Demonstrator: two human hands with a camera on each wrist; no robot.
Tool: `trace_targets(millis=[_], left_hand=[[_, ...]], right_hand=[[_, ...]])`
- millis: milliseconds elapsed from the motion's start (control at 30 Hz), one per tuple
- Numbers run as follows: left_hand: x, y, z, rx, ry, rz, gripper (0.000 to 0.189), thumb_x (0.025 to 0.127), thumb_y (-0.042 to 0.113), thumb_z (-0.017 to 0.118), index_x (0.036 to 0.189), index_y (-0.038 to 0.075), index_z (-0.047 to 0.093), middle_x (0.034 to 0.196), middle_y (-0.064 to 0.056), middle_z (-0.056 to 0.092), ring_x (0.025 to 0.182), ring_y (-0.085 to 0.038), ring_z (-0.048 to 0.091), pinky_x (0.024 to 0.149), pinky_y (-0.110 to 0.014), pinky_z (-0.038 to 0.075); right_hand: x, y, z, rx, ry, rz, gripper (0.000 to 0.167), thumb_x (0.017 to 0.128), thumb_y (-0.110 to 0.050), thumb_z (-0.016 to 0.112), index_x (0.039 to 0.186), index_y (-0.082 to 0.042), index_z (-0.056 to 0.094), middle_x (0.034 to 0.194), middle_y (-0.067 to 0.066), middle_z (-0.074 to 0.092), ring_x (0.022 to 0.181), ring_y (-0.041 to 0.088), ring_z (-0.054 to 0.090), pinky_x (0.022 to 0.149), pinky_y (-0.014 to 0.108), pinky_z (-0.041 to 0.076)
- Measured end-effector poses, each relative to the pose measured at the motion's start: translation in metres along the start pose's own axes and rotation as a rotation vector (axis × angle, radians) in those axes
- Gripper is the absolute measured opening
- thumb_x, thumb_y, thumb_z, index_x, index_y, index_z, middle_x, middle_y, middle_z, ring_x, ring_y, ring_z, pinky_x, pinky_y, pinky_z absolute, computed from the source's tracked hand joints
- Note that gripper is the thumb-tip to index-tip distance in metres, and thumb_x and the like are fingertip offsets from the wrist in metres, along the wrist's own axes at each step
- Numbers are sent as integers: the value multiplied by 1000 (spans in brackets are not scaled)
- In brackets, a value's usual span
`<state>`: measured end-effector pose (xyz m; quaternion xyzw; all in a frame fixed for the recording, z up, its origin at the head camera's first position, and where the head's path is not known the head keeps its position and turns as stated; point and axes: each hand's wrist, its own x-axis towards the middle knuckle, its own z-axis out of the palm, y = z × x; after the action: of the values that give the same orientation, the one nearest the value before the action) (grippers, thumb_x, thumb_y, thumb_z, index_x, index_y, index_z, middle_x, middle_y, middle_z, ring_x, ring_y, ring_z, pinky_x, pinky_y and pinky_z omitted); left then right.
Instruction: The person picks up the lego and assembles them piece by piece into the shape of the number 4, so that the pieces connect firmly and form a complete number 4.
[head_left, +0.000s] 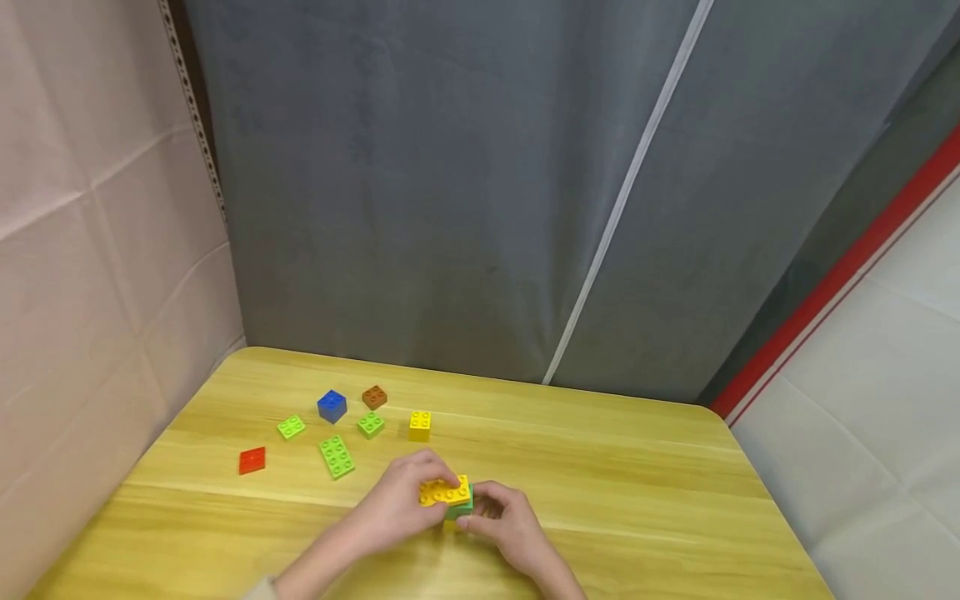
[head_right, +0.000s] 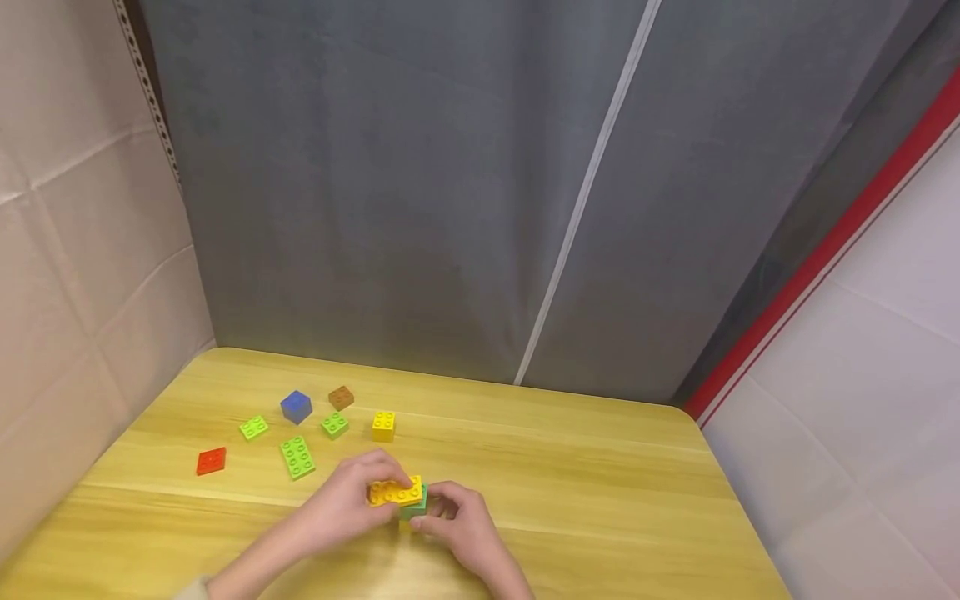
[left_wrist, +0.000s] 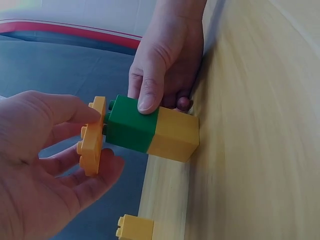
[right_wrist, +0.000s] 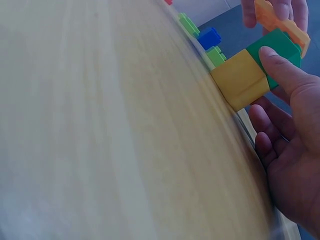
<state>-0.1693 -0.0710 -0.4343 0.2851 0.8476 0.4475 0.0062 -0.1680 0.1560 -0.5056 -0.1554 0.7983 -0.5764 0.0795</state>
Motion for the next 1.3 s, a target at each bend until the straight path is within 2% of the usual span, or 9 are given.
trace_targets(millis=[333,533,767,833,1200,1300], left_hand=[[6,1,-1,7,-45,-4,15,87,6,79,101,14,80,110,9,69,106,-19,64,96,-48,52],[7,-2,1,-13,-9,-11,7,89,15,81,96,14,81,108,8,72,103,-17,66,93,-38,54],[6,-9,8,26,33,119,8,87,6,82,94,10,82,107,-2,75,100,-15,67,85,-25,57],[5,-9,8,35,35,139,8,87,6,81,94,9,82,106,-2,75,100,-14,67,84,-24,57],[9,-3,4,126,-49,155,5,90,10,80,94,12,81,106,0,74,100,-11,66,86,-25,57],[10,-2,4,132,-56,158,5,89,9,80,93,12,80,104,2,74,99,-10,67,85,-25,57]], right_hand=[[3,3,1,-26,2,-24,26,87,-20,83,111,-12,75,81,-3,64,68,5,52,61,19,45],[4,2,2,-27,2,-22,26,87,-20,83,111,-12,75,82,-3,64,69,6,52,61,20,45],[4,3,1,-20,-1,-18,28,87,-19,83,113,-12,75,82,-1,64,69,6,52,61,20,45],[4,3,1,-15,-6,-16,28,87,-19,82,114,-12,75,82,-1,64,69,6,53,61,20,45],[0,3,0,7,-7,-8,27,87,-19,82,113,-13,75,84,-1,64,71,8,54,63,20,46],[-1,2,-1,6,-8,-11,28,87,-19,83,113,-13,75,84,-1,64,72,8,54,63,20,46]])
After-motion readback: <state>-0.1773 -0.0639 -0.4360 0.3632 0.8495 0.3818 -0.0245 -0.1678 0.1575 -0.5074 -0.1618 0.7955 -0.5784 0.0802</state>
